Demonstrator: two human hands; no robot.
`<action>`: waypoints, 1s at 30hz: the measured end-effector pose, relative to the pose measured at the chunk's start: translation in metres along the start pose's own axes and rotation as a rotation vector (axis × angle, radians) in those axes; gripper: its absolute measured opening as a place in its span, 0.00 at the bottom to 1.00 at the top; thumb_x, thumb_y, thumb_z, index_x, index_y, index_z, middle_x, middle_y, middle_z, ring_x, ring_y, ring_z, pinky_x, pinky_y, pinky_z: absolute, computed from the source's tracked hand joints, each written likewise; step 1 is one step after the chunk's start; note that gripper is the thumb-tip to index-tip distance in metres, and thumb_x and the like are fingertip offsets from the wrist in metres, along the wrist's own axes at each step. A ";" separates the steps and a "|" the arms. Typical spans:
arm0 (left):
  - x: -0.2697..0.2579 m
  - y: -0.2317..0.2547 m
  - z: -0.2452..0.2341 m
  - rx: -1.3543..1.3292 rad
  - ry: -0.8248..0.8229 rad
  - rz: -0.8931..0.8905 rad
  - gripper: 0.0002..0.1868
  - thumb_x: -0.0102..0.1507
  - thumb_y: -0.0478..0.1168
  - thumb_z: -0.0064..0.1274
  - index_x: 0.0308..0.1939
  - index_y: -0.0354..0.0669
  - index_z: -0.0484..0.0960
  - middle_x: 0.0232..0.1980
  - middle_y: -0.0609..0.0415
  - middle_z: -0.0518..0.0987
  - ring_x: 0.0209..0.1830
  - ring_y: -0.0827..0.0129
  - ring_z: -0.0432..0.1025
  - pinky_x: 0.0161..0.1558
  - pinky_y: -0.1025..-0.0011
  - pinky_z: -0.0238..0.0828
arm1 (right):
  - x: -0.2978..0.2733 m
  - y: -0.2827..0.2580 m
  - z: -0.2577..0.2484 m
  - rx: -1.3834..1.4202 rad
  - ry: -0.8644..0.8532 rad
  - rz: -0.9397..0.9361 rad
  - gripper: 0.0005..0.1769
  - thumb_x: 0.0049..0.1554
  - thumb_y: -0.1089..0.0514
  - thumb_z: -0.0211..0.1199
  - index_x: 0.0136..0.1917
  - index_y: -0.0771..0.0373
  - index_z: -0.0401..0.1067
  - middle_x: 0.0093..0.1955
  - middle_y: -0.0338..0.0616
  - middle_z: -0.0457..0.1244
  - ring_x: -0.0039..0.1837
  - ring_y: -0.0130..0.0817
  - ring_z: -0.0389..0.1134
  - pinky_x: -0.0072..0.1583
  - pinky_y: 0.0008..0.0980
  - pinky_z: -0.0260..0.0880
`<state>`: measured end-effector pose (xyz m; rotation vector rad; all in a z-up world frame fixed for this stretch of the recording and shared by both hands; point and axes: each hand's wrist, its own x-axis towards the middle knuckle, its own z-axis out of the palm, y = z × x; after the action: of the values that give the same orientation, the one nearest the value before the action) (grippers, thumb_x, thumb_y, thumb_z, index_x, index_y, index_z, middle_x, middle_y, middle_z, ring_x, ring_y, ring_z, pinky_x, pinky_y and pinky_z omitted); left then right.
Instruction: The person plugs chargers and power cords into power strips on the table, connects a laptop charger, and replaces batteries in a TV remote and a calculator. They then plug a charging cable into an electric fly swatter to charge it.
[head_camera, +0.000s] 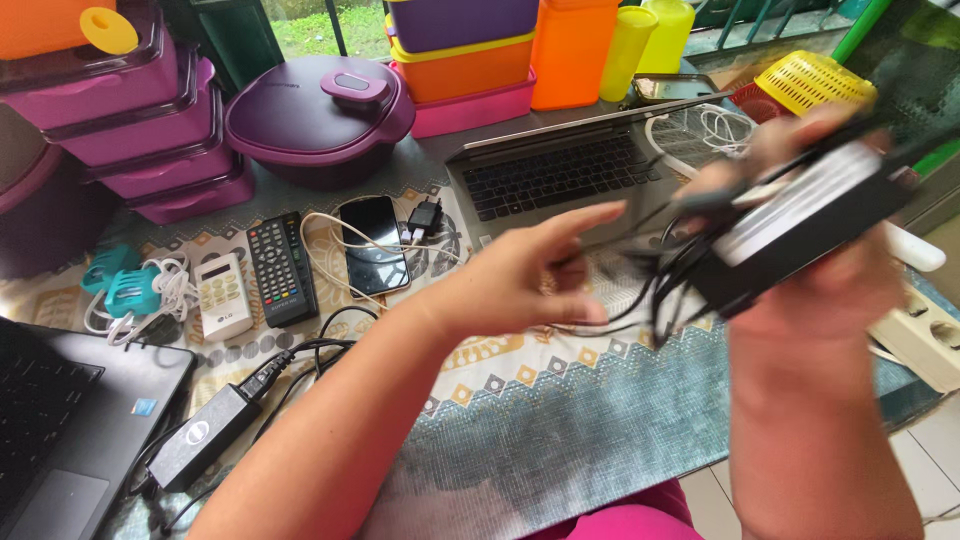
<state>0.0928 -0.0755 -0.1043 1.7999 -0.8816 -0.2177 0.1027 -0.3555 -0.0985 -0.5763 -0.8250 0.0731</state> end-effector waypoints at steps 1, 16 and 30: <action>0.003 -0.001 -0.003 0.079 0.053 -0.008 0.42 0.60 0.48 0.66 0.76 0.49 0.66 0.40 0.50 0.75 0.41 0.70 0.68 0.48 0.71 0.71 | 0.000 -0.011 -0.011 -0.021 0.035 -0.038 0.31 0.59 0.60 0.72 0.70 0.70 0.63 0.62 0.53 0.62 0.62 0.44 0.67 0.65 0.44 0.69; -0.016 0.014 -0.064 0.095 0.434 -0.071 0.09 0.70 0.41 0.55 0.44 0.37 0.81 0.33 0.62 0.73 0.33 0.81 0.65 0.35 0.77 0.65 | -0.028 -0.098 -0.161 0.003 0.411 -0.185 0.20 0.71 0.62 0.56 0.72 0.75 0.60 0.68 0.59 0.60 0.69 0.46 0.65 0.75 0.44 0.60; 0.014 -0.081 -0.047 0.063 0.713 -0.355 0.12 0.63 0.28 0.55 0.50 0.29 0.81 0.37 0.51 0.85 0.28 0.71 0.81 0.30 0.74 0.80 | 0.036 0.035 0.006 -0.707 0.157 0.333 0.35 0.45 0.61 0.77 0.65 0.65 0.71 0.58 0.46 0.67 0.59 0.37 0.71 0.62 0.39 0.75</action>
<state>0.1653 -0.0372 -0.1516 1.8865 -0.0652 0.2268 0.1291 -0.3129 -0.0893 -1.3674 -0.5818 0.0374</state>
